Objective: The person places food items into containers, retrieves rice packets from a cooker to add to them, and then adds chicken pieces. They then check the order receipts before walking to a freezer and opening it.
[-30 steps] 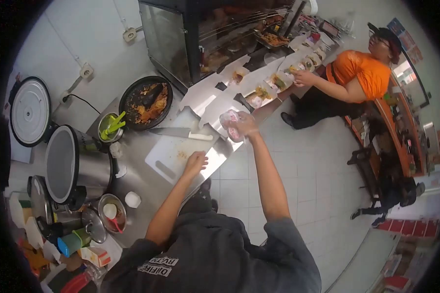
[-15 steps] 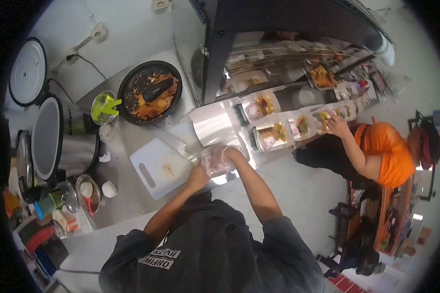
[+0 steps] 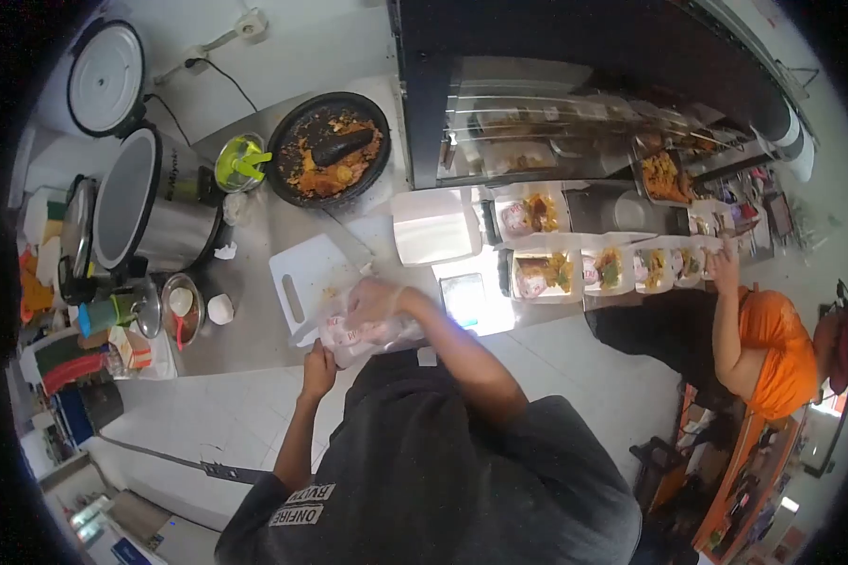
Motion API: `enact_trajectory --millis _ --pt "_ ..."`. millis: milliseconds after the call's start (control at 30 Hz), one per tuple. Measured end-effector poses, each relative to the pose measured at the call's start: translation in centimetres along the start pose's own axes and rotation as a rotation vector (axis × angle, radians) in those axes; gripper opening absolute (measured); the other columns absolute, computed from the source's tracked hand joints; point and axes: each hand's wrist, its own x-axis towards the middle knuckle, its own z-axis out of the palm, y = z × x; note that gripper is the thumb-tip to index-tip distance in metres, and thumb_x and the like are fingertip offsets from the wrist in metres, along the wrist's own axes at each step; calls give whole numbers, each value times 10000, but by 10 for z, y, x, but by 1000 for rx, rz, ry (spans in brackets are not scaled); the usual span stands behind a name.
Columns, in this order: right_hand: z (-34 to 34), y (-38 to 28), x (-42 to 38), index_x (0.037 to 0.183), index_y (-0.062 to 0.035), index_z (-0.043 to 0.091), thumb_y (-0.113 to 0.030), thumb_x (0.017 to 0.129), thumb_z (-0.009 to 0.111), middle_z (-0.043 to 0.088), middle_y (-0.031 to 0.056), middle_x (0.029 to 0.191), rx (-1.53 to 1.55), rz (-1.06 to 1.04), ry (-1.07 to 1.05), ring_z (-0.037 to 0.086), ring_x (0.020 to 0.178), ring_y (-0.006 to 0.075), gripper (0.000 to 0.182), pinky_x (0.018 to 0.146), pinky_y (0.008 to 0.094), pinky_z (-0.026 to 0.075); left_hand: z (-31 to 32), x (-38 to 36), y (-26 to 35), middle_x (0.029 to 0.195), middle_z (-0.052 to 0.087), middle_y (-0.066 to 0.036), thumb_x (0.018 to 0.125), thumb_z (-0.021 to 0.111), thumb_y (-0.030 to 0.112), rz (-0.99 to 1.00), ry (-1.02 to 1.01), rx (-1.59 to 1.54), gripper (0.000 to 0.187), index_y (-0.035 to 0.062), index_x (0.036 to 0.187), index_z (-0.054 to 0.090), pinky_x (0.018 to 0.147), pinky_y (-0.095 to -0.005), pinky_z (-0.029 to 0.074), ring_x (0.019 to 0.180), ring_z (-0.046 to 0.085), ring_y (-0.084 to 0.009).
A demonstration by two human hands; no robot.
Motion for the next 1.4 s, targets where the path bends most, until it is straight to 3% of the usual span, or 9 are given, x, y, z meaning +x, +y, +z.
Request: enact_trajectory --millis 133,200,333,600,733,867,1000,1200,1400 --pt "-68 40 -34 821 -8 706 -397 767 662 692 160 903 158 -121 407 667 825 269 396 774 369 517 17 -11 -26 662 616 -250 902 417 75 -42 109 -5 207 -97 991 491 612 -493 504 648 639 -417" --pt "-101 32 -35 864 -14 708 -378 787 649 694 154 901 -214 345 460 666 827 291 377 779 372 517 18 -23 -28 662 618 -247 903 417 72 -82 126 -35 204 -100 987 489 606 -487 508 647 643 -413" --pt "-109 107 9 934 -12 705 -384 798 647 688 173 922 -282 417 195 659 883 300 401 811 368 507 12 -25 -23 669 625 -246 901 425 68 -179 189 -116 192 -95 973 495 599 -469 515 660 657 -398" --pt "-80 136 -11 1107 -29 646 -362 859 573 624 197 1151 -142 -25 624 611 1029 344 421 919 389 476 -35 25 -81 669 632 -226 907 432 66 -89 233 189 187 -91 964 515 606 -467 520 649 654 -398" --pt "-49 135 -65 918 5 646 -398 858 568 658 228 980 -400 641 882 637 982 357 414 865 429 507 -53 51 -63 652 622 -242 941 405 88 -143 199 135 203 -81 928 518 560 -433 519 619 668 -360" --pt "-32 140 -63 890 19 641 -406 846 584 666 227 928 -374 773 917 650 957 353 431 832 435 520 -46 62 -109 666 627 -240 937 444 133 -139 206 267 235 -76 952 551 602 -467 508 660 658 -385" --pt "-41 122 -76 938 21 653 -446 820 623 670 225 956 -235 871 1066 652 967 347 482 841 434 517 -59 43 -9 662 622 -240 934 472 180 -66 251 606 265 -66 950 570 628 -472 498 685 653 -399" --pt "-29 123 -100 977 -18 691 -440 862 527 665 219 1030 -280 897 845 656 964 344 467 849 430 519 13 105 120 842 630 -294 911 510 254 111 74 43 331 -58 975 598 776 -508 483 823 626 -431" --pt "-12 157 -76 815 -25 654 -151 793 579 671 182 843 -510 545 951 666 822 347 148 744 417 535 83 222 109 877 645 -268 903 514 222 186 194 326 284 -37 961 616 788 -490 507 854 620 -451"
